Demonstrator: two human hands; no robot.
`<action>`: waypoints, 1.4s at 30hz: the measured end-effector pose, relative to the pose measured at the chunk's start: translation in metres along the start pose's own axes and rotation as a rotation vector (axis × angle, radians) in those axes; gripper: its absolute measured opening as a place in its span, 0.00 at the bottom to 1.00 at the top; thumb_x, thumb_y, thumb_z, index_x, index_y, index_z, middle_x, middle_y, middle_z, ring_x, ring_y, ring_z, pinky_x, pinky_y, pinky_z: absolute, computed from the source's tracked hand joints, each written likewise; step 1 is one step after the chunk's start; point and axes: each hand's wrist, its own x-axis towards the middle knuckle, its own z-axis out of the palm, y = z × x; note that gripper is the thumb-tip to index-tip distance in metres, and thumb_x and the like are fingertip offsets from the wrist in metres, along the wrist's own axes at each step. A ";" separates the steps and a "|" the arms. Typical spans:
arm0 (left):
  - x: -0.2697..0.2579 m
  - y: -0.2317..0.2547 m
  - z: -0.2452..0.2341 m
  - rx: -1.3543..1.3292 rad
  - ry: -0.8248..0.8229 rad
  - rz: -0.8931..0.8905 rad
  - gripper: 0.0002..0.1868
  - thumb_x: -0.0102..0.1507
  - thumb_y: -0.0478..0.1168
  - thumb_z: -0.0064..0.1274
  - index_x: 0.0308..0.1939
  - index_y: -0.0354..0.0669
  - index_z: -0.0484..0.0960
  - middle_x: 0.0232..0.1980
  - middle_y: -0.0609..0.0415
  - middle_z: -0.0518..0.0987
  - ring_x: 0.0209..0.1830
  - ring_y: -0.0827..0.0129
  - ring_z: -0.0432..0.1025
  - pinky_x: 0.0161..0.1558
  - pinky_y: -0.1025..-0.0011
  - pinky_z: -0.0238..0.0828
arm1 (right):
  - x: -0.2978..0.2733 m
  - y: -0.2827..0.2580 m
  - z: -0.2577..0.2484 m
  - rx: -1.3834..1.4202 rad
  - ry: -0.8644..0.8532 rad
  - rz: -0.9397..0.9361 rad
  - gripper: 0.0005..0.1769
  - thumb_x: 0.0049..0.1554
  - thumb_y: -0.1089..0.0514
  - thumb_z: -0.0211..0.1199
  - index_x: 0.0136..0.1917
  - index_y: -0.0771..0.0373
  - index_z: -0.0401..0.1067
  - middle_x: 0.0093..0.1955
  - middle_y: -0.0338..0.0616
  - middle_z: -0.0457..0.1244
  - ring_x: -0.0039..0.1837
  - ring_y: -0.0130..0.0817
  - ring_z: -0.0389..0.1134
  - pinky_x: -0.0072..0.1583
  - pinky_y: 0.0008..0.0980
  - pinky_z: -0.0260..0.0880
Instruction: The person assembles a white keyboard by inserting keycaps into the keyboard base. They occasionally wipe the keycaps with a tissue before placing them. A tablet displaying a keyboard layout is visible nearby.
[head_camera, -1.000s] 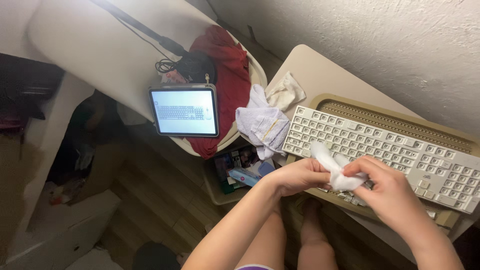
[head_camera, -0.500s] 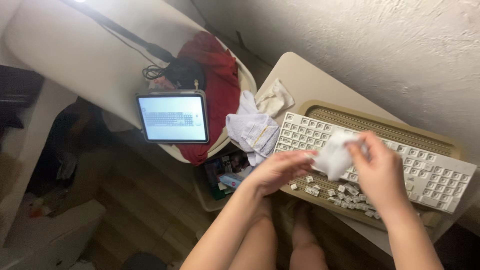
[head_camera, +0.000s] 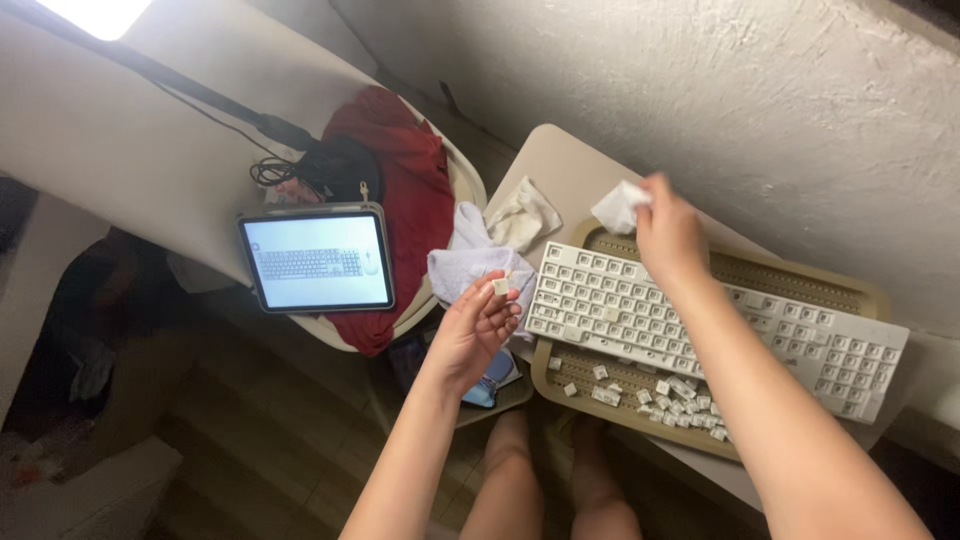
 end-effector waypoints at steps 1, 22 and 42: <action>0.001 0.000 -0.001 -0.008 0.008 0.001 0.24 0.69 0.47 0.51 0.66 0.41 0.69 0.50 0.51 0.80 0.47 0.68 0.74 0.53 0.70 0.72 | -0.001 0.003 0.002 -0.059 -0.048 -0.029 0.16 0.63 0.60 0.56 0.64 0.59 0.70 0.60 0.54 0.67 0.60 0.53 0.69 0.60 0.49 0.69; 0.018 0.004 -0.083 0.191 0.255 0.121 0.21 0.71 0.45 0.48 0.65 0.41 0.77 0.47 0.59 0.82 0.41 0.79 0.72 0.47 0.77 0.71 | -0.068 -0.111 0.080 -0.087 -0.217 -0.691 0.21 0.50 0.65 0.63 0.57 0.53 0.79 0.59 0.43 0.67 0.60 0.44 0.64 0.60 0.43 0.62; 0.032 -0.033 -0.126 0.022 0.221 0.066 0.20 0.72 0.48 0.49 0.65 0.43 0.79 0.47 0.60 0.79 0.42 0.77 0.70 0.47 0.75 0.67 | -0.062 -0.121 0.088 -0.050 -0.370 -0.508 0.14 0.50 0.54 0.69 0.50 0.55 0.76 0.53 0.39 0.66 0.63 0.39 0.64 0.64 0.41 0.59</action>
